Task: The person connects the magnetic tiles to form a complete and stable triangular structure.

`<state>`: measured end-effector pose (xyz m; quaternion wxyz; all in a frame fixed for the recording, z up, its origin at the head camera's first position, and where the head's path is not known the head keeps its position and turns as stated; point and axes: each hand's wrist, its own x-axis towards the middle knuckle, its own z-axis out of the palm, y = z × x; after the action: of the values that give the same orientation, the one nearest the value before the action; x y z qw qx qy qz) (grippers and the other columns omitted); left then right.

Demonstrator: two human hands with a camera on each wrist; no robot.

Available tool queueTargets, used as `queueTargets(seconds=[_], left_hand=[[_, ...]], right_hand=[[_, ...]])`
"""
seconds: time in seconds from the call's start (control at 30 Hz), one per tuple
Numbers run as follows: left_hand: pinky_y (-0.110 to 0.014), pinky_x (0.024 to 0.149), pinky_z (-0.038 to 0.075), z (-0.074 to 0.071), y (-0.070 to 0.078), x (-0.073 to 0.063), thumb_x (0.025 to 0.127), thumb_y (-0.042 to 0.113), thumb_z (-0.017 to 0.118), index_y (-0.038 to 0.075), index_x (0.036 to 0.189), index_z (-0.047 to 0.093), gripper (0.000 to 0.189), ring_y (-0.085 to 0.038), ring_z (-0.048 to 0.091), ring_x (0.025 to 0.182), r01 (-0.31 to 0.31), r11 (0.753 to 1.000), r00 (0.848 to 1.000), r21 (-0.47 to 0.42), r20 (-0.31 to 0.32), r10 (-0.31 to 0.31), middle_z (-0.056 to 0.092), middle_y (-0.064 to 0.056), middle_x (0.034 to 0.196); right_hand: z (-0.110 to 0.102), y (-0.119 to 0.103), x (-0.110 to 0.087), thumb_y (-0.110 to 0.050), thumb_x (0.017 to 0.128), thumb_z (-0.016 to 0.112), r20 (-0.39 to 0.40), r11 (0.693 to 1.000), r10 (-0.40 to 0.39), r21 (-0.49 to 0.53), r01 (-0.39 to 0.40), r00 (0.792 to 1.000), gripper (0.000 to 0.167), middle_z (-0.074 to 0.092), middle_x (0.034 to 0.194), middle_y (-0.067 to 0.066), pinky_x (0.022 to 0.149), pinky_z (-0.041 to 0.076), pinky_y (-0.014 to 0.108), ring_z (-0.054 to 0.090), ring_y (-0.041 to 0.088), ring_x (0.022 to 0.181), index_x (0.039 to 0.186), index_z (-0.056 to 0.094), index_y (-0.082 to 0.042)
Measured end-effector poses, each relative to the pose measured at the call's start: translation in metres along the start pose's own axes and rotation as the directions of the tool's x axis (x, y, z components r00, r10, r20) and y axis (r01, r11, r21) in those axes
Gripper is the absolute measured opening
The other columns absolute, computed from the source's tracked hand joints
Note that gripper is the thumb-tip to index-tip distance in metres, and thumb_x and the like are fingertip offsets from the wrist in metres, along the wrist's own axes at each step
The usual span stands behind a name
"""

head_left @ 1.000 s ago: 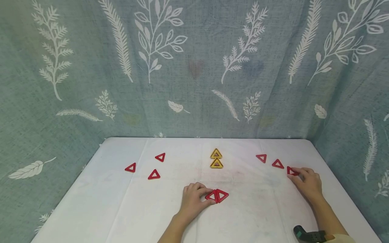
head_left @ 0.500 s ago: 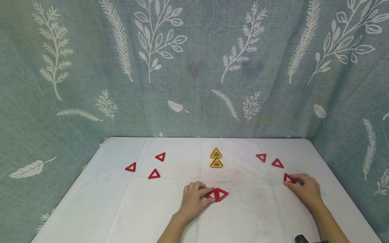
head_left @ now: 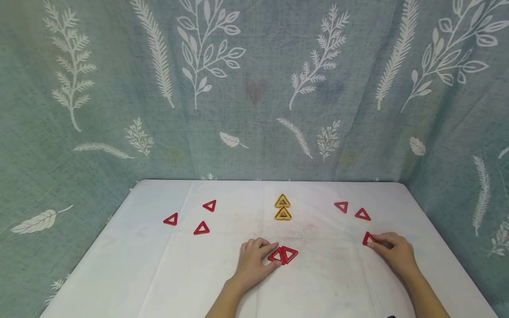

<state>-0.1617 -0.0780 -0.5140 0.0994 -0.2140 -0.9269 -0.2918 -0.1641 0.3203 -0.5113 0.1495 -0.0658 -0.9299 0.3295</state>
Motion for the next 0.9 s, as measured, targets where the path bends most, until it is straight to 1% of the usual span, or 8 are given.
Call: queueTargets(seconds=[0.07,0.1,0.3,0.37,0.5,0.67,0.8,0.9], left_hand=[[-0.039,0.088,0.031,0.0,0.0,0.0,0.079,0.042,0.072,0.025,0.117,0.068,0.042,-0.01,0.044,0.094,-0.004,1.0,1.0,0.0,0.002,0.004,0.053,0.009,0.099],[-0.039,0.088,0.031,0.0,0.0,0.0,0.079,0.041,0.072,0.026,0.116,0.069,0.041,-0.01,0.044,0.094,-0.006,1.0,1.0,0.0,0.002,0.006,0.053,0.009,0.099],[-0.039,0.087,0.031,0.002,-0.001,0.001,0.078,0.041,0.073,0.026,0.111,0.071,0.037,-0.01,0.044,0.093,-0.003,1.0,1.0,-0.005,-0.007,0.002,0.053,0.01,0.097],[-0.039,0.086,0.031,0.002,-0.001,0.001,0.077,0.043,0.073,0.025,0.11,0.071,0.038,-0.01,0.044,0.092,0.005,1.0,1.0,-0.007,-0.005,-0.005,0.053,0.01,0.096],[-0.038,0.086,0.031,0.002,0.0,0.002,0.075,0.046,0.074,0.025,0.11,0.071,0.04,-0.01,0.043,0.091,0.02,1.0,1.0,-0.011,0.006,-0.02,0.053,0.01,0.095],[-0.038,0.086,0.032,0.002,0.001,0.002,0.071,0.048,0.076,0.025,0.108,0.071,0.043,-0.01,0.043,0.09,0.026,1.0,1.0,-0.008,0.009,-0.026,0.053,0.01,0.094],[-0.038,0.086,0.032,0.002,0.002,0.001,0.069,0.049,0.077,0.026,0.107,0.071,0.045,-0.009,0.043,0.09,0.032,0.999,0.999,-0.017,0.003,-0.032,0.052,0.011,0.093],[-0.038,0.086,0.032,0.002,0.003,0.001,0.07,0.05,0.076,0.025,0.107,0.071,0.044,-0.009,0.043,0.09,0.018,1.0,1.0,-0.017,-0.017,-0.018,0.052,0.011,0.093]], right_hand=[[0.002,-0.002,-0.002,-0.03,0.075,0.08,0.002,1.0,-0.008,0.01,0.008,1.0,0.035,0.068,0.096,0.009,0.065,0.043,0.017,0.051,0.0,0.079,0.1,0.074,-0.006],[0.003,-0.003,-0.002,-0.028,0.075,0.08,0.004,1.0,-0.011,0.015,0.011,1.0,0.034,0.068,0.095,0.009,0.065,0.043,0.017,0.05,0.0,0.078,0.099,0.074,-0.006],[0.009,-0.012,-0.007,-0.029,0.075,0.08,0.028,1.0,-0.01,0.021,0.009,1.0,0.034,0.067,0.094,0.009,0.066,0.045,0.022,0.055,0.016,0.084,0.098,0.074,-0.004],[0.01,-0.014,-0.009,-0.03,0.075,0.08,0.035,1.0,-0.003,0.023,0.002,0.999,0.035,0.067,0.094,0.008,0.067,0.045,0.024,0.054,0.017,0.085,0.098,0.074,-0.005],[0.012,-0.019,-0.012,-0.032,0.075,0.08,0.034,1.0,0.006,0.02,-0.007,0.999,0.035,0.067,0.093,0.006,0.068,0.044,0.025,0.052,0.015,0.085,0.098,0.074,-0.006],[0.016,-0.027,-0.014,-0.029,0.075,0.08,0.051,0.999,-0.005,0.035,0.004,0.999,0.031,0.066,0.092,0.004,0.069,0.044,0.026,0.051,0.015,0.084,0.097,0.074,-0.007],[0.019,-0.033,-0.016,-0.025,0.074,0.081,0.059,0.998,-0.042,0.042,0.039,0.997,0.029,0.065,0.089,0.002,0.067,0.044,0.021,0.051,0.012,0.08,0.095,0.075,-0.007],[0.02,-0.037,-0.016,-0.024,0.072,0.082,0.055,0.996,-0.068,0.053,0.065,0.996,0.027,0.065,0.088,0.0,0.067,0.044,0.021,0.052,0.011,0.079,0.093,0.075,-0.008]])
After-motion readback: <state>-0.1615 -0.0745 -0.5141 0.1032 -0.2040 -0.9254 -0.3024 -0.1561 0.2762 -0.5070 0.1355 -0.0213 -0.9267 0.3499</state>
